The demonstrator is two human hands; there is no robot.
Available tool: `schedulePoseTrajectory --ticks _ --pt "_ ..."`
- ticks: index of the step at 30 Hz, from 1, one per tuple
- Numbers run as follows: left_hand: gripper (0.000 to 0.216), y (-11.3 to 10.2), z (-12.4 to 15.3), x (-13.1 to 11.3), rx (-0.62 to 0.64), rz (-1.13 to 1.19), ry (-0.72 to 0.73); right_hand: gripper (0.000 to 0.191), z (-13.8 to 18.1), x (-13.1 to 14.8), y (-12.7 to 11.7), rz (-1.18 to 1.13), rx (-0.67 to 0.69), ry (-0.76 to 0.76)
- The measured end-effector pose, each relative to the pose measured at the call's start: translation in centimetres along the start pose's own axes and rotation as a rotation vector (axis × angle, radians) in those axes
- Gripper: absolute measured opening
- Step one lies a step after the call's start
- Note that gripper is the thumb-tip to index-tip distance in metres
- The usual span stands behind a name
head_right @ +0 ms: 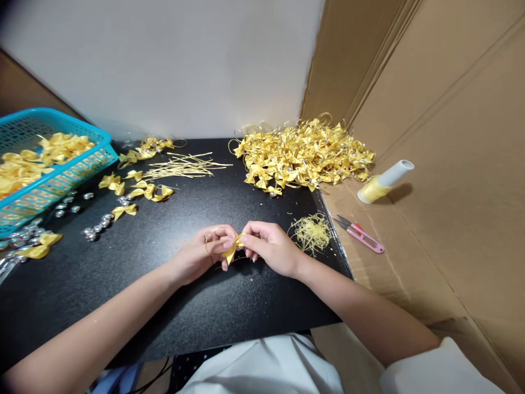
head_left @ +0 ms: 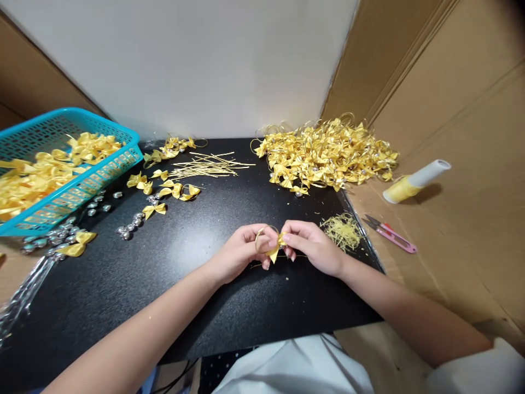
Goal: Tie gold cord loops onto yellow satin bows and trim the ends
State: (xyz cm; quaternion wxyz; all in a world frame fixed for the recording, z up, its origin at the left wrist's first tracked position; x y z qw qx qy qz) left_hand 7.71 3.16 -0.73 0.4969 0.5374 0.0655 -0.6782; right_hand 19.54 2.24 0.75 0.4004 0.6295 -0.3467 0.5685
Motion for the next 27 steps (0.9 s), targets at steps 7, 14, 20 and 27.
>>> schedulePoseTrajectory --ticks 7,14,20,27 --pt "0.028 -0.5 0.3 -0.2 -0.086 -0.096 0.041 0.013 0.5 1.8 -1.2 0.340 -0.209 -0.287" --pt "0.031 -0.3 0.9 -1.2 -0.193 -0.167 0.146 0.006 2.1 5.5 0.3 0.940 -0.241 -0.828" --pt "0.034 -0.2 1.2 -1.5 -0.216 -0.200 0.225 0.007 1.7 4.9 0.0 0.945 -0.257 -0.741" --pt "0.033 0.2 1.3 -1.6 -0.186 -0.216 0.255 0.004 1.4 4.4 0.2 0.955 -0.203 -0.683"
Point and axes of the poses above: each hand's wrist, its own z-axis away from the middle knuckle, its own y-axis out of the palm, x = y × z, the point moved 6 cm from there along -z, towards the middle knuckle, and after that the axes turned 10 degrees about -y, right-handed, at the moved point
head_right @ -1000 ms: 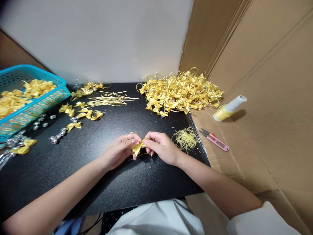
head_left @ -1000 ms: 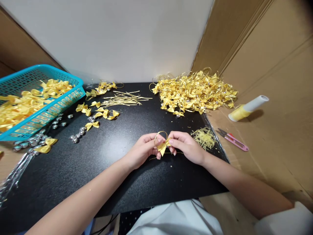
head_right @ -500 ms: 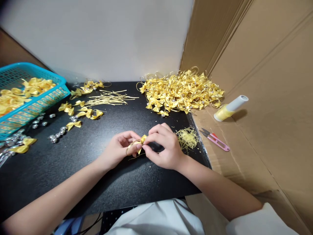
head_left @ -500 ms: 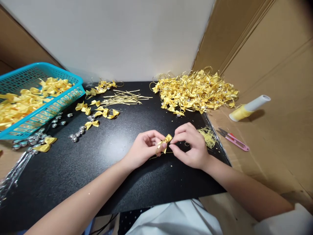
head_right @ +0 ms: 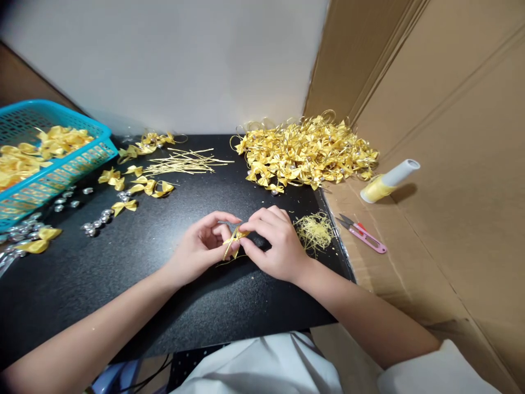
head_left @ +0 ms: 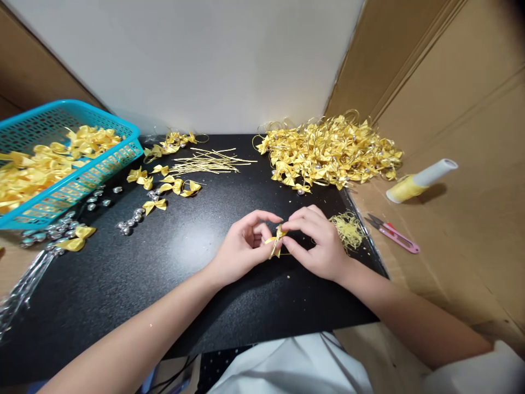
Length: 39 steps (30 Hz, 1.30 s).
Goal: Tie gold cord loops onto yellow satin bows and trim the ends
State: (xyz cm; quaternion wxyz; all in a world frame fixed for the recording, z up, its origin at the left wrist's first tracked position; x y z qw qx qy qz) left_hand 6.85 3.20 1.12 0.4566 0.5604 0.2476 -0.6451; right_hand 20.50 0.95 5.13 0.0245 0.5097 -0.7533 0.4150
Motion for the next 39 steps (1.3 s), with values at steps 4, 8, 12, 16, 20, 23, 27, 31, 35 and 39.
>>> schedulePoseTrajectory --ticks 4,8,12,16,20,23,27,31,35,39 --pt "0.035 0.17 -0.03 -0.07 0.016 0.001 -0.010 0.006 0.02 -0.01 0.35 -0.021 0.040 -0.020" --pt "0.035 0.09 -0.10 0.10 0.015 0.006 -0.032 0.010 0.03 -0.04 0.37 -0.025 0.044 -0.025" --pt "0.036 0.16 -0.13 0.15 0.050 0.033 -0.038 0.011 0.03 0.10 0.33 -0.053 0.041 -0.020" --pt "0.034 0.33 -0.12 0.11 0.086 0.082 -0.041 0.010 -0.03 0.14 0.14 -0.140 0.002 0.008" --pt "0.034 0.40 -0.13 0.23 0.106 0.105 -0.045 0.011 -0.11 -0.10 -0.08 -0.172 -0.021 0.057" --pt "0.036 0.36 -0.19 0.35 0.110 0.102 -0.056 0.010 -0.13 -0.05 -0.16 -0.168 -0.023 0.050" --pt "0.039 0.42 -0.28 0.30 0.123 0.108 -0.056 0.005 -0.10 0.25 -0.08 -0.103 -0.005 -0.008" --pt "0.039 0.46 -0.33 0.36 0.130 0.126 -0.064 0.006 -0.04 0.27 0.16 -0.036 0.040 -0.037" --pt "0.038 0.40 -0.33 0.54 0.126 0.132 -0.077 0.009 -0.06 0.28 0.32 -0.022 0.081 -0.042" --pt "0.039 0.42 -0.35 0.58 0.138 0.131 -0.076 0.009 -0.10 0.56 0.27 0.046 0.103 -0.060"
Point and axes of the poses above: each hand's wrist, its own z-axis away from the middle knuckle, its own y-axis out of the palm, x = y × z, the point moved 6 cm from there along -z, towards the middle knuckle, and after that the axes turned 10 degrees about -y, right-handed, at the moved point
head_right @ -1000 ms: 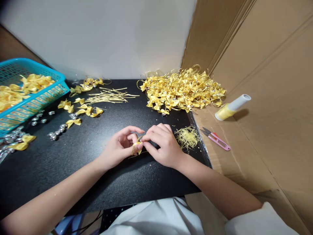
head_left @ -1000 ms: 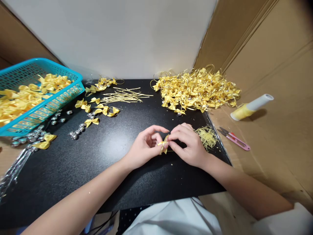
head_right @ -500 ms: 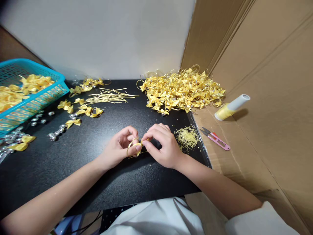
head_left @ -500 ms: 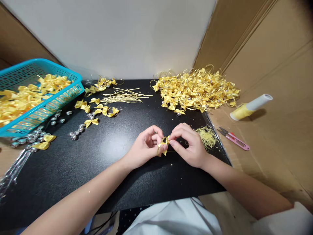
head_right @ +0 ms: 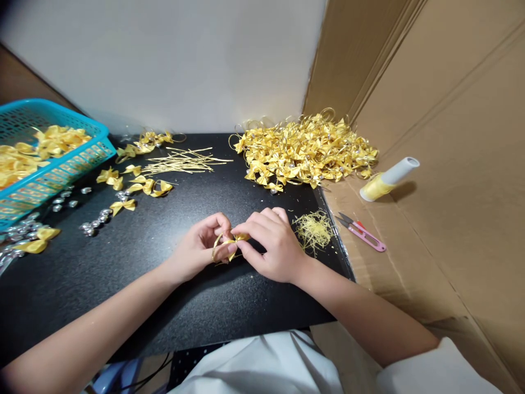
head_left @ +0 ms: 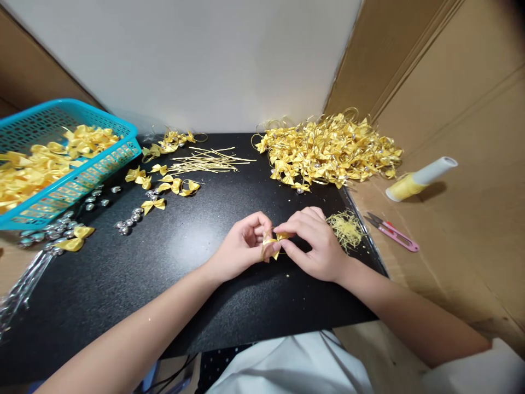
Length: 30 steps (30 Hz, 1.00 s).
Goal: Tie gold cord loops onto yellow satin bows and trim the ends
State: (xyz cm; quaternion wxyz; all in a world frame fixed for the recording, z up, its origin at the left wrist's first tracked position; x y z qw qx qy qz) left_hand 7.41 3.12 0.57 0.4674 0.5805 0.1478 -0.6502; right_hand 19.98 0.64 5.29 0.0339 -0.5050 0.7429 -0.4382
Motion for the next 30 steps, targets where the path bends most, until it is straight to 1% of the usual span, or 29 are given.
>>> schedulePoseTrajectory --ticks 4,9,15,18,22,30 --pt "0.028 -0.1 -0.1 0.0 0.011 -0.004 0.017 0.007 0.0 0.1 -0.2 0.056 -0.016 0.001" --pt "0.017 -0.5 -0.1 0.1 0.015 -0.001 0.040 0.006 0.0 0.0 -0.3 0.039 -0.053 0.026" --pt "0.017 -0.3 0.4 -0.9 -0.031 -0.106 0.143 0.004 0.1 -0.1 -0.4 0.030 -0.063 0.024" --pt "0.015 0.0 0.7 -1.1 -0.034 -0.172 0.186 0.004 0.1 -0.1 -0.3 0.041 -0.056 0.014" --pt "0.013 0.1 0.8 -1.0 -0.024 -0.220 0.209 0.003 0.1 -0.1 -0.3 0.051 -0.059 0.017" --pt "0.011 -0.1 0.9 -0.9 -0.034 -0.236 0.224 0.008 0.2 -0.2 -0.2 0.064 -0.071 0.032"
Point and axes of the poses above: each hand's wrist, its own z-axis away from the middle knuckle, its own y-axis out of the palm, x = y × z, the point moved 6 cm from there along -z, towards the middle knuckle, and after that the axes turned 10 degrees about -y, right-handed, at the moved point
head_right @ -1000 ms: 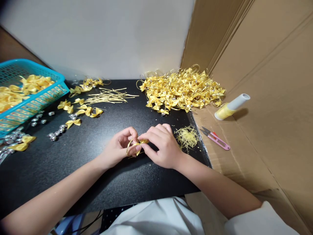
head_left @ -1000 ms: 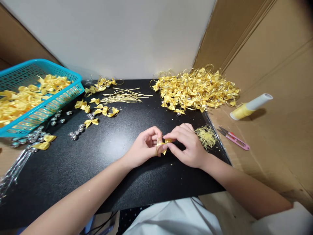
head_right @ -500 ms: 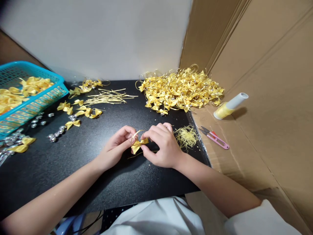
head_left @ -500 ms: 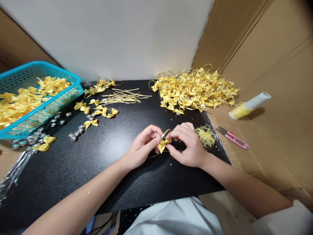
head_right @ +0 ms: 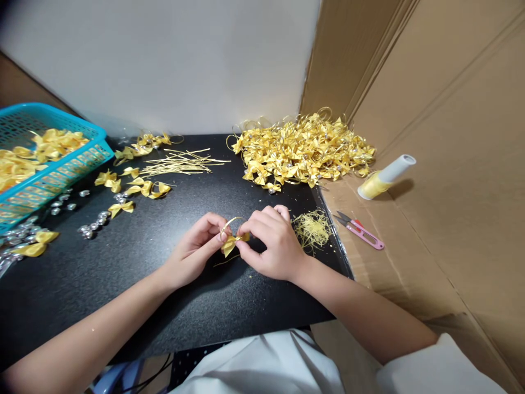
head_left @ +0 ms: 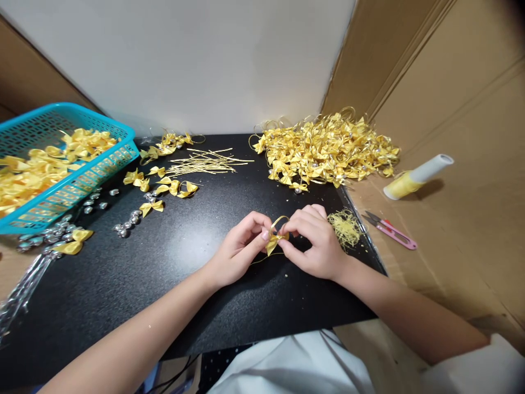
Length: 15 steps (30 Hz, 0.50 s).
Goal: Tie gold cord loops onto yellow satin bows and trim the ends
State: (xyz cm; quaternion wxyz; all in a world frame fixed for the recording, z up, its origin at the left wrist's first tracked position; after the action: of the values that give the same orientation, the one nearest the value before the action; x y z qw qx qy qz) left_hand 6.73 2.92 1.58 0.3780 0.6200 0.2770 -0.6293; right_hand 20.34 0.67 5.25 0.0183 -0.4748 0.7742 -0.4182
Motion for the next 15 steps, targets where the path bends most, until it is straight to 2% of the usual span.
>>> schedulePoseTrajectory --ticks 4,6,8,11,15 --pt "0.013 -0.2 0.0 0.2 -0.029 -0.025 -0.006 0.005 0.0 0.1 -0.4 0.000 -0.047 -0.018" --pt "0.014 -0.7 -0.2 0.3 -0.100 -0.042 0.007 0.015 0.0 0.1 -0.9 -0.006 -0.102 -0.012" --pt "0.014 -1.5 -0.3 0.3 -0.220 -0.051 0.031 0.021 0.1 -0.2 -1.4 -0.009 -0.151 0.018" --pt "0.013 -3.4 -0.6 0.5 -0.435 -0.066 0.048 0.018 0.2 -0.9 -1.6 -0.005 -0.188 0.078" --pt "0.006 -6.5 -1.0 1.0 -0.675 -0.199 0.042 0.008 0.3 -1.9 -1.1 0.008 -0.150 0.129"
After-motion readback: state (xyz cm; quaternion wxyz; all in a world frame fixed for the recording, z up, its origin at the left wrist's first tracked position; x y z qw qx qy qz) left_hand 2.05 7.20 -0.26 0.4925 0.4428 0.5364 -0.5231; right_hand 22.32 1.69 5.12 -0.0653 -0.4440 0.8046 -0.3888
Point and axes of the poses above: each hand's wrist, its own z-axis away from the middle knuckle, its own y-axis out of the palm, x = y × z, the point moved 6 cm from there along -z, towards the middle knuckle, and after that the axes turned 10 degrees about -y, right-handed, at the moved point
